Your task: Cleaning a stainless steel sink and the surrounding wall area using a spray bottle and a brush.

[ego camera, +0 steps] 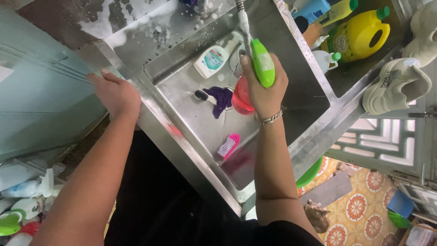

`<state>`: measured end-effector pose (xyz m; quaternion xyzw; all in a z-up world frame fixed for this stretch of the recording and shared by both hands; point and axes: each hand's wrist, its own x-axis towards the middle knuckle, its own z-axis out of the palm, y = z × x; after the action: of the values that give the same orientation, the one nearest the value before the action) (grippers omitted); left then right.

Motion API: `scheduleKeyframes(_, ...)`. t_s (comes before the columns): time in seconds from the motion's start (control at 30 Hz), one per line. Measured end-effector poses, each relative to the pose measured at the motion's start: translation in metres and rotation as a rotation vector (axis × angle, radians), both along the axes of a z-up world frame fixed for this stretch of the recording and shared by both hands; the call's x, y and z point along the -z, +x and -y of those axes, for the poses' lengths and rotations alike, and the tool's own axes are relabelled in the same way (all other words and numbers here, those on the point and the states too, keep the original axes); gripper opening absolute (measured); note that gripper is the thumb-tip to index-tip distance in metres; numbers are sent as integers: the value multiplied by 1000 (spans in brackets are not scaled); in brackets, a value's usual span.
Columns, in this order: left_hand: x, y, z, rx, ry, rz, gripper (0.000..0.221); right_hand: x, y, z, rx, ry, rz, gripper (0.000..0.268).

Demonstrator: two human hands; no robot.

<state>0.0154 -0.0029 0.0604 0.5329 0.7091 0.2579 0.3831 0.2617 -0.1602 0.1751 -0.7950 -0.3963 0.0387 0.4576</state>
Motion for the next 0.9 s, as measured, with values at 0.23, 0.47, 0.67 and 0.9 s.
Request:
scheduleKeyframes(0.23, 20, -3, -2, 5, 55, -17, 37, 12, 3, 19, -3, -2, 60, 30)
scheduleKeyframes(0.47, -1, 2, 0, -17, -47, 29, 42, -16, 13, -8, -106, 80, 48, 29)
scheduleKeyframes(0.67, 11, 0, -1, -12, 44, 10, 38, -29, 25, -29, -153, -22, 43, 35)
scheduleKeyframes(0.9, 22, -4, -3, 2, 62, 21, 49, 3, 26, 10, -89, -45, 30, 28)
